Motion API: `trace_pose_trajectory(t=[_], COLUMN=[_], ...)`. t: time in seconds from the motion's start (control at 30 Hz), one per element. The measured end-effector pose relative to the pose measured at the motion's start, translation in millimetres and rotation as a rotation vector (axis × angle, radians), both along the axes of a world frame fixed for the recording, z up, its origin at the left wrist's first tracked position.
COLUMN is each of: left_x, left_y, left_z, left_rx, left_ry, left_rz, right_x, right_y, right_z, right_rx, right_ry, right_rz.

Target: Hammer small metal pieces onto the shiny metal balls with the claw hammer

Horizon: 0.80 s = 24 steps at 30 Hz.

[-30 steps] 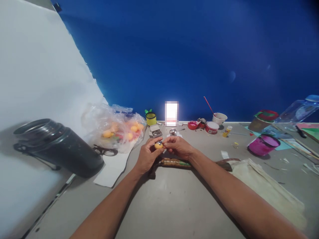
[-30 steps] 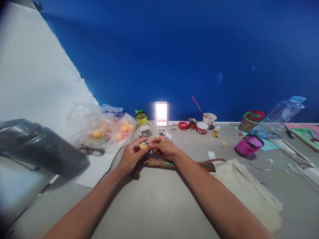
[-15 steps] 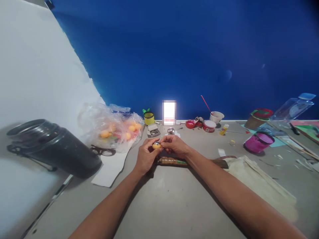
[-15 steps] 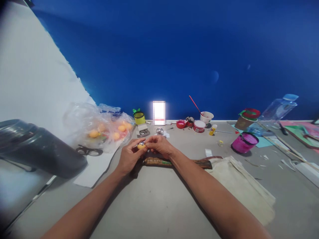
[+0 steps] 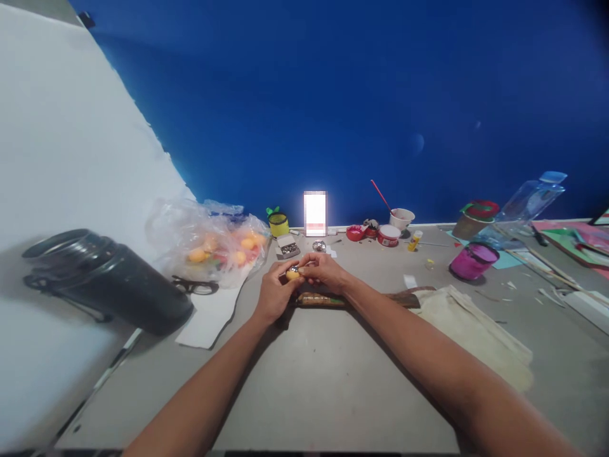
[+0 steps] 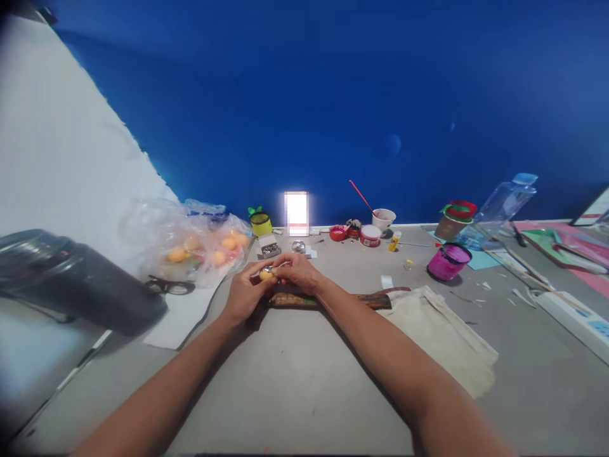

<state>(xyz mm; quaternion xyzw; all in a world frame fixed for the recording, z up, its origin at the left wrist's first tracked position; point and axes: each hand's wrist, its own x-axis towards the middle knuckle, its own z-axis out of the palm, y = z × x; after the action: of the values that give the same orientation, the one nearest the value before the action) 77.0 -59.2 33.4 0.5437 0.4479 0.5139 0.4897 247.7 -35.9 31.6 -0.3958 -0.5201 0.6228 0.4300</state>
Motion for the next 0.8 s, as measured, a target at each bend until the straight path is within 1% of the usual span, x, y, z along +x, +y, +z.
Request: trace_pose_trajectory(t=[0.07, 0.1, 0.2, 0.27, 0.33, 0.37, 0.43, 0.47, 0.5, 0.57, 0.63, 0.7, 0.73, 0.8], left_x=[0.1, 0.1, 0.1, -0.3, -1.4, -2.4, -5.1, -6.9, -8.9, -13.5, -18.5, -23.0, -24.8, -26.7], left_y=[-0.3, -0.4, 0.1, 0.4, 0.8, 1.0, 2.2, 3.4, 5.0, 9.7, 16.2, 23.0, 26.0, 30.0], left_z=[0.2, 0.1, -0.4, 0.1, 2.1, 3.6, 6.9, 8.2, 8.8, 7.8, 3.4, -2.8, -6.0, -11.3], left_rx=[0.044, 0.041, -0.054, -0.115, -0.142, -0.141, -0.124, -0.112, -0.101, -0.08, -0.061, -0.052, -0.052, -0.056], left_ry=[0.053, 0.065, -0.002, -0.094, -0.168, -0.185, -0.182, -0.176, -0.174, -0.182, -0.192, -0.208, -0.224, -0.25], left_rz=[0.012, 0.012, -0.028, -0.052, -0.052, -0.04, -0.004, 0.016, 0.036, 0.065, 0.077, 0.074, 0.072, 0.075], right_x=[-0.4, -0.5, 1.4, 4.8, 9.0, 10.7, 11.9, 11.1, 9.7, 6.2, 4.6, 6.2, 7.8, 10.5], right_y=[-0.1, 0.3, 1.7, 1.3, -1.9, -4.8, -12.7, -17.1, -21.3, -28.2, -31.5, -31.4, -30.7, -29.3], right_z=[1.0, 1.4, 2.4, 5.2, 11.0, 14.9, 23.1, 26.8, 30.0, 34.7, 37.9, 40.4, 41.1, 41.3], right_rx=[-0.031, -0.049, -0.062, -0.014, 0.086, 0.153, 0.262, 0.301, 0.348, 0.425, 0.471, 0.482, 0.474, 0.431], right_ry=[0.0, 0.013, 0.057, 0.005, -0.182, -0.333, -0.665, -0.807, -0.925, -1.054, -1.101, -1.144, -1.183, -1.288], right_rz=[0.008, 0.021, 0.041, 0.005, 0.001, 0.04, 0.217, 0.285, 0.313, 0.337, 0.293, 0.24, 0.236, 0.304])
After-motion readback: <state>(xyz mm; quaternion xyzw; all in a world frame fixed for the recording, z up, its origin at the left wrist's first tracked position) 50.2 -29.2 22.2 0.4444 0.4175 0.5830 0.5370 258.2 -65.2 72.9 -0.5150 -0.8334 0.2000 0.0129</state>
